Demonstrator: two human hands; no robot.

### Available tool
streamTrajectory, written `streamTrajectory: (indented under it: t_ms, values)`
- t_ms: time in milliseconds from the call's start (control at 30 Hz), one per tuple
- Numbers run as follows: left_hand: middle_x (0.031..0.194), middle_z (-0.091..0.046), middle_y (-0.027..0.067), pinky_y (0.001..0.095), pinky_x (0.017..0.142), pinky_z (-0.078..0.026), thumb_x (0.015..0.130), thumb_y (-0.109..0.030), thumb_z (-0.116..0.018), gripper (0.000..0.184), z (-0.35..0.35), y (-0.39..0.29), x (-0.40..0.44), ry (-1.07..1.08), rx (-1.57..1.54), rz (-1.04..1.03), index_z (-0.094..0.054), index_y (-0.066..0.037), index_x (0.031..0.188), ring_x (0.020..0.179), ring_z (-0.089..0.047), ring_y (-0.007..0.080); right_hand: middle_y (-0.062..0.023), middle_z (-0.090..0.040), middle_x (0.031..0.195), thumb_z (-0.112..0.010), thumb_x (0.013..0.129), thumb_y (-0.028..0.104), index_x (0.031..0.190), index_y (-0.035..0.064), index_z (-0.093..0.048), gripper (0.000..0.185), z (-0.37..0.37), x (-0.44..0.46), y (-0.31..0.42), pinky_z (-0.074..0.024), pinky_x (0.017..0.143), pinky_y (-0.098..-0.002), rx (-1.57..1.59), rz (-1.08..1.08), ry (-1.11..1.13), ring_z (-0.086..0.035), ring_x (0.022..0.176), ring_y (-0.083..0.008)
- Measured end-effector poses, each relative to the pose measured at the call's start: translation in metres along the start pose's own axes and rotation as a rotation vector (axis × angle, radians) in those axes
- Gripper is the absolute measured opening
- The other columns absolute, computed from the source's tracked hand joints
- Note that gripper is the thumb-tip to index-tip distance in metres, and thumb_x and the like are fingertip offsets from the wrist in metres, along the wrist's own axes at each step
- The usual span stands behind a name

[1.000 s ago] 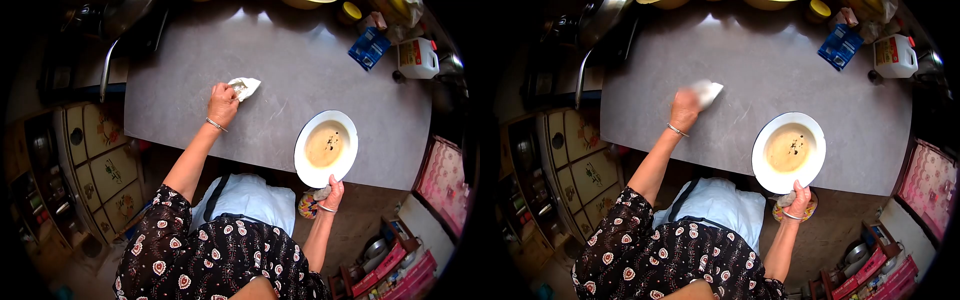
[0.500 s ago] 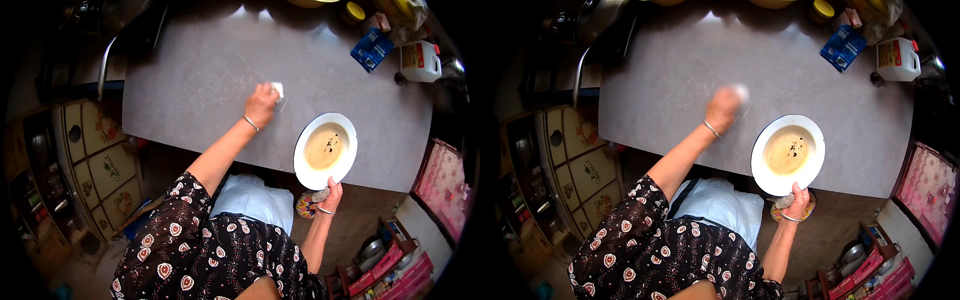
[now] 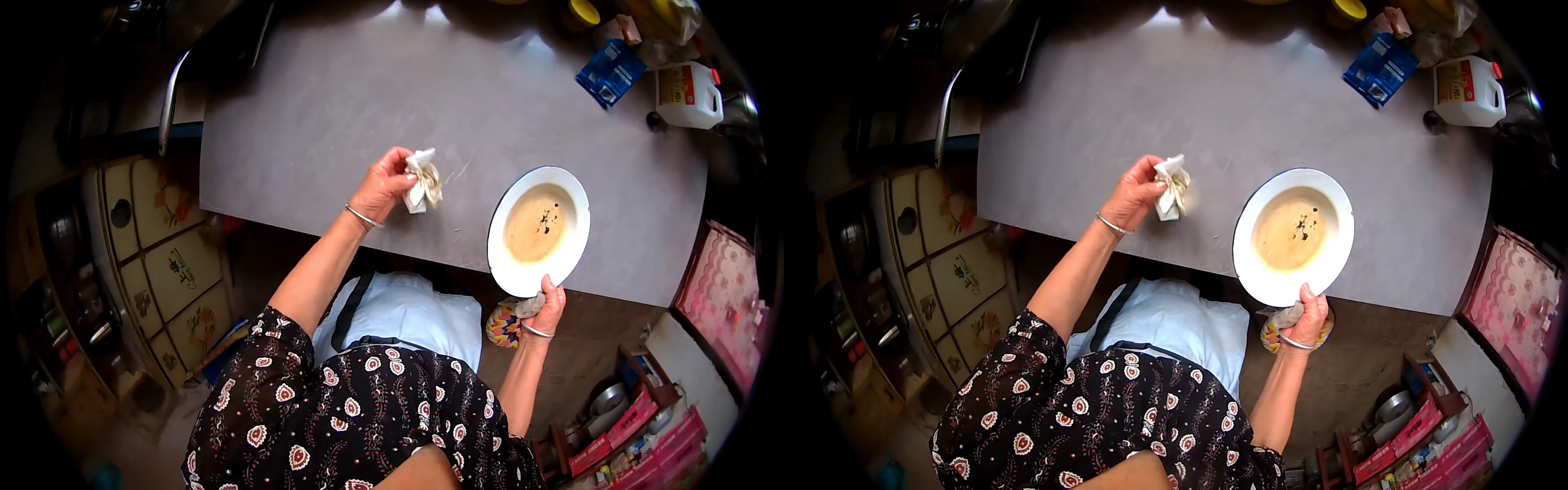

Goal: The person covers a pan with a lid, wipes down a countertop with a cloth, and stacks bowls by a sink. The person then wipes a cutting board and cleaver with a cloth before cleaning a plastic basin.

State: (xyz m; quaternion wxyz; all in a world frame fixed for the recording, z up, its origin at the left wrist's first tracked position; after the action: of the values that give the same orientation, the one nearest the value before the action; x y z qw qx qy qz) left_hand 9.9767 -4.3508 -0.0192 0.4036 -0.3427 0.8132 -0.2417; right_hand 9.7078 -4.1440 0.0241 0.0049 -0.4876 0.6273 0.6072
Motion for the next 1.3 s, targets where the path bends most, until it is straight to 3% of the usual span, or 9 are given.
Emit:
streamTrajectory:
  t_ms: [200, 333, 667, 767, 800, 867, 1167, 1233, 1300]
  values:
    - [0.1, -0.055, 0.008, 0.0278, 0.075, -0.044, 0.068, 0.005, -0.06, 0.019, 0.025, -0.002, -0.001, -0.332, 1.117, -0.577, -0.056, -0.005, 0.083, 0.089, -0.052, 0.0186, -0.011, -0.058, 0.103, -0.053, 0.083, 0.009, 0.11, -0.0059, -0.05, 0.031, -0.008, -0.002, 0.0, -0.0462, 0.084, -0.0308, 0.013, -0.004, 0.018, -0.058, 0.093, -0.0194]
    - [0.102, -0.054, 0.0128, 0.0334, 0.073, -0.046, 0.062, 0.006, -0.06, 0.021, 0.017, 0.003, -0.012, -0.304, 1.468, -0.854, -0.058, -0.004, 0.081, 0.086, -0.05, 0.0275, -0.0107, -0.058, 0.103, -0.054, 0.083, 0.01, 0.11, -0.0058, -0.05, 0.032, -0.011, -0.004, 0.003, -0.0463, 0.084, -0.0308, -0.007, 0.0, 0.003, -0.058, 0.093, -0.0193]
    - [0.111, -0.051, 0.0141, 0.0329, 0.085, -0.046, 0.066, 0.001, -0.058, 0.037, -0.022, 0.061, -0.037, 0.024, 1.722, -0.934, -0.056, 0.003, 0.103, 0.099, -0.05, 0.0272, -0.0107, -0.058, 0.105, -0.056, 0.081, 0.01, 0.113, -0.0055, -0.05, 0.036, -0.004, -0.005, 0.005, -0.0449, 0.085, -0.03, 0.01, 0.0, -0.03, -0.058, 0.094, -0.019]
    - [0.11, -0.052, 0.0129, 0.0327, 0.087, -0.046, 0.069, -0.002, -0.059, 0.042, -0.057, 0.091, -0.012, 0.308, 1.597, -1.036, -0.053, 0.002, 0.11, 0.102, -0.051, 0.0262, -0.0114, -0.058, 0.107, -0.056, 0.081, 0.011, 0.114, -0.006, -0.049, 0.038, -0.002, -0.006, 0.003, -0.0448, 0.086, -0.0305, 0.025, 0.018, -0.055, -0.057, 0.096, -0.02]
    - [0.106, -0.053, 0.0125, 0.0334, 0.084, -0.048, 0.071, -0.003, -0.059, 0.042, -0.069, 0.098, -0.003, 0.225, 1.274, -0.841, -0.051, 0.001, 0.112, 0.098, -0.053, 0.0262, -0.0116, -0.058, 0.107, -0.057, 0.08, 0.011, 0.114, -0.0062, -0.048, 0.039, 0.0, -0.006, 0.003, -0.0447, 0.086, -0.0305, 0.03, 0.023, -0.068, -0.057, 0.097, -0.0202]
    - [0.105, -0.053, 0.0118, 0.0339, 0.081, -0.049, 0.071, -0.001, -0.057, 0.042, -0.069, 0.093, 0.026, 0.358, 1.406, -1.078, -0.05, 0.0, 0.112, 0.095, -0.055, 0.0272, -0.0125, -0.057, 0.108, -0.056, 0.08, 0.011, 0.115, -0.0065, -0.047, 0.04, 0.003, -0.007, 0.004, -0.0445, 0.087, -0.0308, 0.037, 0.034, -0.064, -0.057, 0.097, -0.0209]
    - [0.125, -0.045, 0.0206, 0.0413, 0.102, -0.032, 0.076, 0.002, -0.048, 0.042, 0.009, -0.025, 0.179, -0.53, 1.857, -0.957, -0.045, 0.003, 0.118, 0.121, -0.038, 0.0337, -0.0117, -0.058, 0.106, -0.058, 0.078, 0.008, 0.113, -0.005, -0.05, 0.038, 0.033, -0.018, 0.005, -0.0467, 0.084, -0.0315, 0.112, 0.07, -0.134, -0.059, 0.093, -0.0209]
    - [0.127, -0.043, 0.0225, 0.0428, 0.103, -0.028, 0.077, -0.004, -0.046, 0.042, -0.035, 0.016, 0.188, -0.392, 1.647, -1.104, -0.044, 0.005, 0.119, 0.122, -0.037, 0.0345, -0.0157, -0.056, 0.11, -0.056, 0.079, 0.01, 0.117, -0.0082, -0.045, 0.044, 0.039, -0.021, 0.004, -0.0461, 0.087, -0.034, 0.096, 0.086, -0.138, -0.058, 0.097, -0.0238]
    - [0.131, -0.037, 0.0242, 0.0447, 0.104, -0.025, 0.072, -0.007, -0.052, 0.055, -0.098, 0.054, 0.178, -0.016, 1.624, -0.842, -0.04, 0.004, 0.125, 0.124, -0.033, 0.0381, -0.0154, -0.056, 0.11, -0.056, 0.079, 0.01, 0.117, -0.0082, -0.045, 0.044, 0.041, -0.022, 0.012, -0.0462, 0.086, -0.0339, 0.116, 0.083, -0.129, -0.058, 0.097, -0.0236]
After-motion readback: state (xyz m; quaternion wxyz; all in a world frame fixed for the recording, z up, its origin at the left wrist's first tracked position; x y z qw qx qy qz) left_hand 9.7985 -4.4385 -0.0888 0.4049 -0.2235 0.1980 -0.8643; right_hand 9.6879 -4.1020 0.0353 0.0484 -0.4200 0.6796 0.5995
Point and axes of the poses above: each hand's wrist, its own x-axis towards the middle knuckle, its own z-axis out of the back of the hand, y = z × x, the point moved 2 cm from there along x, towards the middle knuckle
